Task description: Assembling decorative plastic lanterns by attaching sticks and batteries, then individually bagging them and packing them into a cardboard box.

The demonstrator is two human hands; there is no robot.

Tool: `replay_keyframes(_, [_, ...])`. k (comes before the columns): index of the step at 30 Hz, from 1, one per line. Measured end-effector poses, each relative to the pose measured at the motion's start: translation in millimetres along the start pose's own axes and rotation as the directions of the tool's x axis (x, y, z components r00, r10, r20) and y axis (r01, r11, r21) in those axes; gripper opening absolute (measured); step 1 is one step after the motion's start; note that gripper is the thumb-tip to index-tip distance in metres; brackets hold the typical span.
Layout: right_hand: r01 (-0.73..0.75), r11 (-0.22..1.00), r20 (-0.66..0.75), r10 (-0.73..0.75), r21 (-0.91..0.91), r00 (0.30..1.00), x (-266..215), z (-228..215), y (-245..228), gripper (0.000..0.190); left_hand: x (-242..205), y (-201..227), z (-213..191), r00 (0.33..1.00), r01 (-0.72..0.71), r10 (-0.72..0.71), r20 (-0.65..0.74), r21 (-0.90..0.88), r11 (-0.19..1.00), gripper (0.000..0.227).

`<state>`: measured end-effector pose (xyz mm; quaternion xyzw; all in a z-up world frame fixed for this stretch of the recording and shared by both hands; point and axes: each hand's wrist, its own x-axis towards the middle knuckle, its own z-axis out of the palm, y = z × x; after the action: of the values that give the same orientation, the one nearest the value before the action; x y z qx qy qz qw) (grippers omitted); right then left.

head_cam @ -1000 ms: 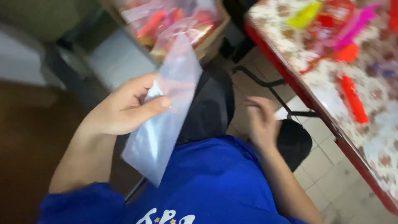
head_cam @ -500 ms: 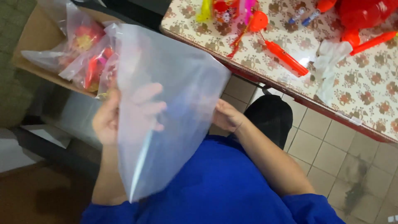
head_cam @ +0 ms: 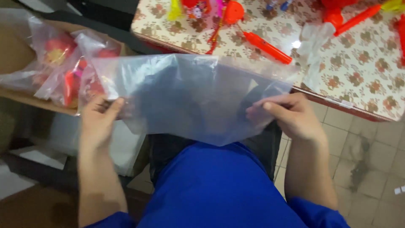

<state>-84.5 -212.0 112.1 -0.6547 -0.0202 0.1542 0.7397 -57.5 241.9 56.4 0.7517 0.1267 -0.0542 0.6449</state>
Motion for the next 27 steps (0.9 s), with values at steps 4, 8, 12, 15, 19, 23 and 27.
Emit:
replay_keyframes(4, [-0.004, 0.977, 0.001, 0.005, -0.213, 1.0, -23, 4, -50, 0.023, 18, -47, 58, 0.996, 0.059, -0.061, -0.067, -0.028, 0.998, 0.017])
replay_keyframes(8, [-0.038, 0.858, -0.163, -0.054, -0.511, 0.985, -36, 24, -79, 0.015, 0, -27, 110, 0.938, -0.289, 0.342, -0.054, 0.426, 0.857, 0.049])
replay_keyframes(12, [-0.105, 0.693, -0.237, -0.096, -0.713, 0.967, -29, 53, -87, 0.015, -43, 39, 144, 0.848, -0.51, 0.526, 0.057, 0.353, 0.784, 0.021])
replay_keyframes(15, [0.046, 0.547, -0.096, -0.228, -0.836, 0.969, -17, 65, -67, 0.007, -74, 78, 159, 0.846, -0.486, 0.452, 0.284, 0.061, 0.872, 0.016])
replay_keyframes(19, [0.148, 0.376, 0.048, -0.262, -0.915, 0.964, 10, 70, -16, 0.018, -72, 88, 175, 0.903, -0.357, 0.327, 0.277, 0.064, 0.932, 0.033])
replay_keyframes(23, [0.172, 0.349, 0.078, -0.269, -0.921, 0.96, 29, 85, -16, 0.034, -47, 83, 176, 0.939, -0.332, 0.297, 0.175, 0.23, 0.915, 0.046])
replay_keyframes(27, [0.234, 0.349, 0.13, -0.295, -0.908, 0.947, 34, 95, -26, 0.029, -40, 79, 173, 0.942, -0.325, 0.292, 0.166, 0.223, 0.919, 0.047])
